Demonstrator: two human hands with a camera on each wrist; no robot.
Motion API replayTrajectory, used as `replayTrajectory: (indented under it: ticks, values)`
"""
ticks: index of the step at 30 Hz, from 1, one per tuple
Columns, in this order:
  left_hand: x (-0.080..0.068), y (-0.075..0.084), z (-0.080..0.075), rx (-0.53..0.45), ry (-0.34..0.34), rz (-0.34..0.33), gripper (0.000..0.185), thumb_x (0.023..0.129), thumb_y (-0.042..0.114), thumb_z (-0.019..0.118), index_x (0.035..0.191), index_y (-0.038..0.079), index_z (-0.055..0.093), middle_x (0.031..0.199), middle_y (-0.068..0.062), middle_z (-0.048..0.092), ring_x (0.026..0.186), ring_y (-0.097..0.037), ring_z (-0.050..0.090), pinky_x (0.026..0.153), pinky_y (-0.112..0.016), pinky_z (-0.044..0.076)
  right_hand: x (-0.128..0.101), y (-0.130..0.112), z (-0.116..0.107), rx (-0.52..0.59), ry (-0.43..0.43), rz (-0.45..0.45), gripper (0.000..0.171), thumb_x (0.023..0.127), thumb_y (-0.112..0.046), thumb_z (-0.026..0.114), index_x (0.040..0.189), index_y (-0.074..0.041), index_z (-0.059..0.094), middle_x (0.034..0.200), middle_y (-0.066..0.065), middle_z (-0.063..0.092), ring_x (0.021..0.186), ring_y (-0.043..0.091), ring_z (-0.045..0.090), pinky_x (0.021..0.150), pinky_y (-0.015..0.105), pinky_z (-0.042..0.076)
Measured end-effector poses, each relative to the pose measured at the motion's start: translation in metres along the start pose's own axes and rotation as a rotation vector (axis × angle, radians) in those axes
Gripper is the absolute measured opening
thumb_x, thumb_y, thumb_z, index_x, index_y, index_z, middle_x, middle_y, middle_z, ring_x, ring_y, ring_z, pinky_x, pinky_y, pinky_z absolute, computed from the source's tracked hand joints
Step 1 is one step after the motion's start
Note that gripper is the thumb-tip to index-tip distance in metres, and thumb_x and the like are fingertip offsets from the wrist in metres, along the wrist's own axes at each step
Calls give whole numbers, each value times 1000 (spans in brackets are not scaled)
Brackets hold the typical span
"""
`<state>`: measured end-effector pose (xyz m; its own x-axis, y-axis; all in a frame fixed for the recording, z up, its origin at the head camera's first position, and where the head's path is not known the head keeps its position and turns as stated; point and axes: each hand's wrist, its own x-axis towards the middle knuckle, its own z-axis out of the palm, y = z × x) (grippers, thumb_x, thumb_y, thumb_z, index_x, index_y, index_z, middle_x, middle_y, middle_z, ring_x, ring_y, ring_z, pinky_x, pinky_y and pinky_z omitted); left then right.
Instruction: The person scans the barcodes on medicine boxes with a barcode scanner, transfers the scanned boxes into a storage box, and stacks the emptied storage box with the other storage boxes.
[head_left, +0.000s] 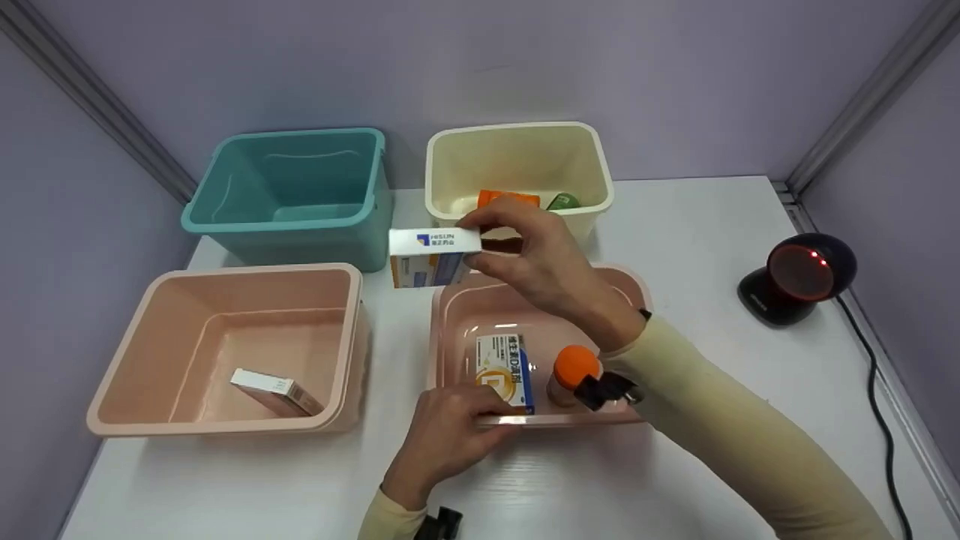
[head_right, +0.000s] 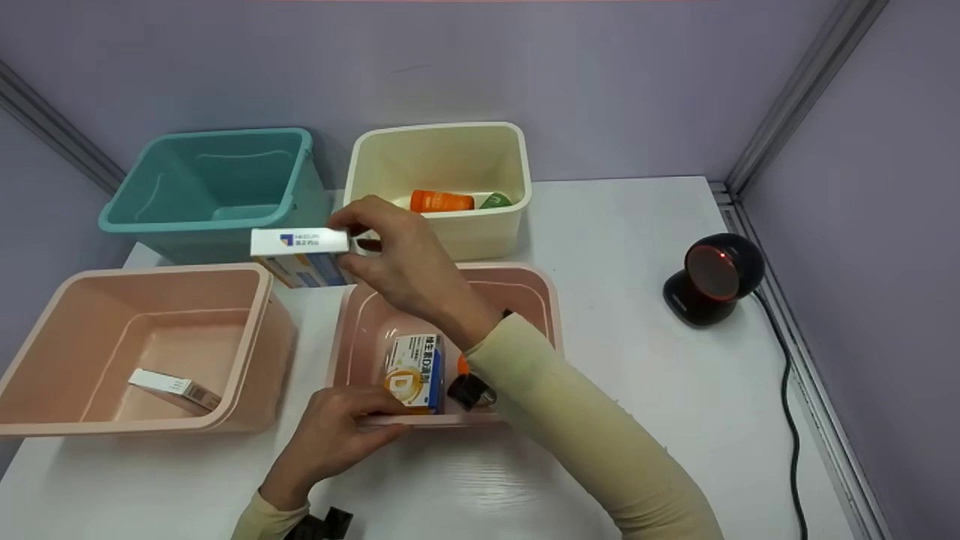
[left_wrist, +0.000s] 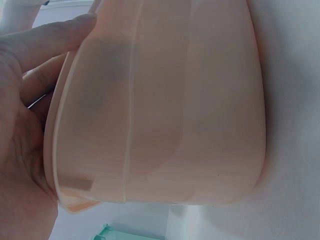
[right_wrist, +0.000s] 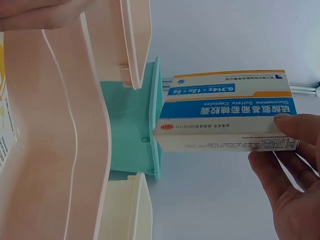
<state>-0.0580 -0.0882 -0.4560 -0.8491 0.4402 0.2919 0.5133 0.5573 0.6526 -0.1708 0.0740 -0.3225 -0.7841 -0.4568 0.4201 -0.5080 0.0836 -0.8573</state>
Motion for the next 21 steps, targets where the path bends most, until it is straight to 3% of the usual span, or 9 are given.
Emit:
replayTrajectory:
  ticks: [13, 21]
  values:
    - [0, -1, 0, 43, 19, 12, 8, 79, 29, 82, 85, 25, 79, 78, 15, 67, 69, 5, 56, 60, -24, 47, 27, -4, 35, 2, -95, 95, 30, 87, 5, 69, 115, -4, 67, 110, 2, 61, 102, 16, 59, 86, 28, 50]
    - [1, -1, -1, 14, -14, -14, 7, 82, 27, 80, 89, 25, 79, 82, 15, 69, 73, 4, 58, 62, -24, 48, 48, -11, 56, -22, -164, 125, 26, 87, 2, 69, 112, -7, 68, 105, -1, 65, 96, 12, 62, 81, 27, 52]
